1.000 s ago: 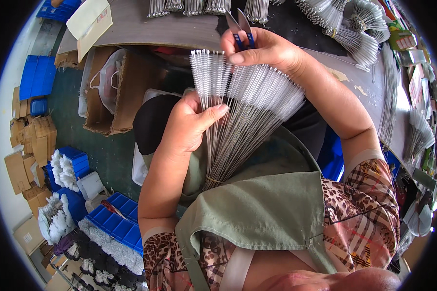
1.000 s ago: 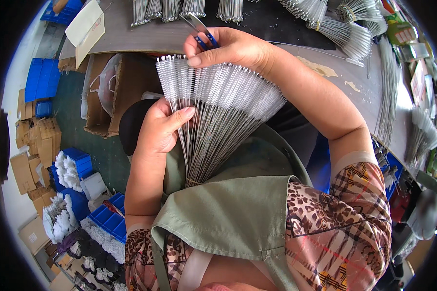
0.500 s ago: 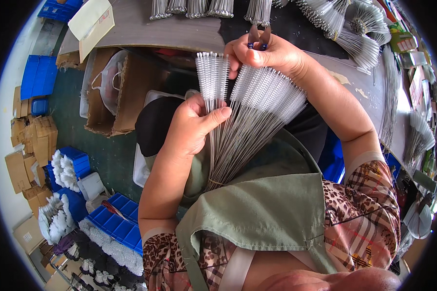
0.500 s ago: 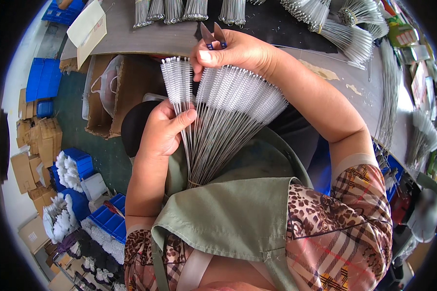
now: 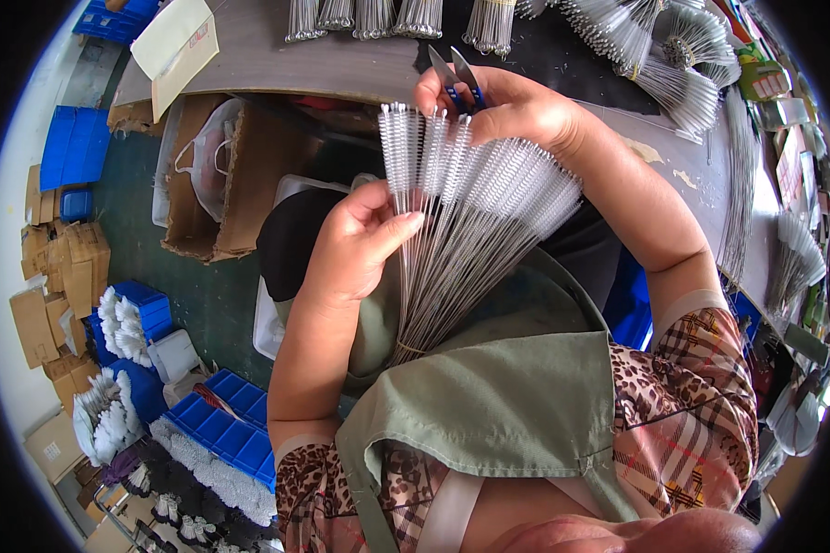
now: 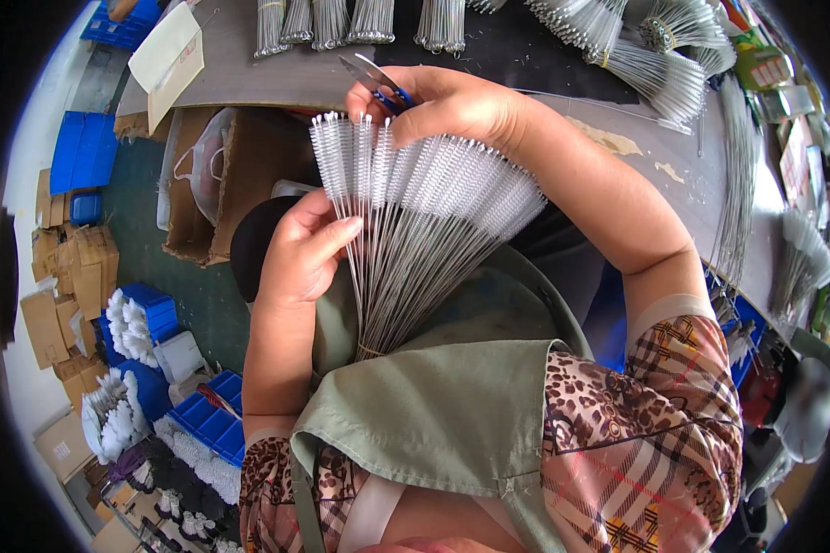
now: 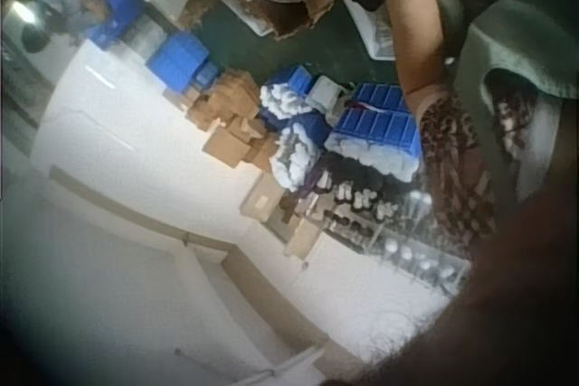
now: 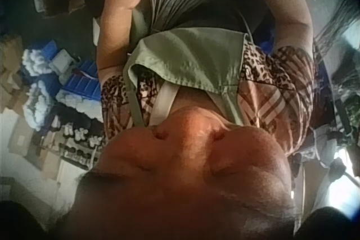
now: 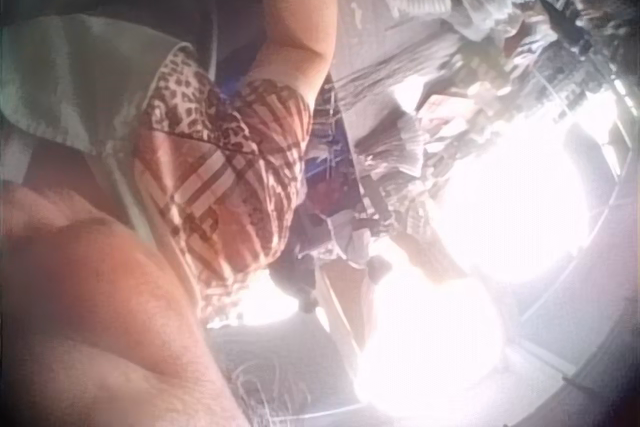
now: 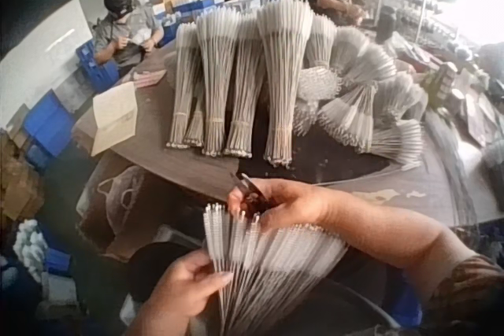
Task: Trimming the excess material from the tips of a bundle of small brushes using a hand tool.
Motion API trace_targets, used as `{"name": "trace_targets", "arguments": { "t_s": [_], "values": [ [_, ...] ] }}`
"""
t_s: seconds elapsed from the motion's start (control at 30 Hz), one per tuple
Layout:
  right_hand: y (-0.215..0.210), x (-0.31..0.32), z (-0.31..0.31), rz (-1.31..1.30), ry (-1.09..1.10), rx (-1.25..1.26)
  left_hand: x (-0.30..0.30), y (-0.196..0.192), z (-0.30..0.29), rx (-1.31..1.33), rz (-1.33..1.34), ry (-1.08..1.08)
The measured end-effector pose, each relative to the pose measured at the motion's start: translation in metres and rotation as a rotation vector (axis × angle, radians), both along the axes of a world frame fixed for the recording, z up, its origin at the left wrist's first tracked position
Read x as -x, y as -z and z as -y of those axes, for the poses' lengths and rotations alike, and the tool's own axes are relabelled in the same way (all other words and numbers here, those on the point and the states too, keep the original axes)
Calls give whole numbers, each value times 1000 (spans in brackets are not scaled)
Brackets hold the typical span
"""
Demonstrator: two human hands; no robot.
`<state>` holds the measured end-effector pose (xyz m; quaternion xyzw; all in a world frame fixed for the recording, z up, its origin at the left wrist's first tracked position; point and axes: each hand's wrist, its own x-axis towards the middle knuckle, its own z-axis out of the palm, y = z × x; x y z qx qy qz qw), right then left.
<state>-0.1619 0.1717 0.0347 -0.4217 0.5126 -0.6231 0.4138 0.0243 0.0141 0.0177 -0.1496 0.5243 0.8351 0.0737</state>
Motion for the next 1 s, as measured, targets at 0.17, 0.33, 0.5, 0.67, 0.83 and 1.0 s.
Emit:
{"name": "trace_targets", "arguments": {
  "t_s": [0.17,0.33,0.5,0.67,0.83,1.0],
  "values": [
    [1,2,-2,15,29,-30,-1,-1,1,-25,42,-25],
    [7,6,-4,71,-69,-51,2,0,-3,29,13,-32],
    [4,-1,2,28,4,29,1,-3,0,-10,48,-50],
    [11,8,-2,109,-197,32,5,-6,-7,6,47,-60],
    [6,1,4,-57,54,-119,3,-1,-4,56,54,-51],
    [8,5,1,43,-72,-12,6,-5,-6,-16,73,-73]
  ]
}}
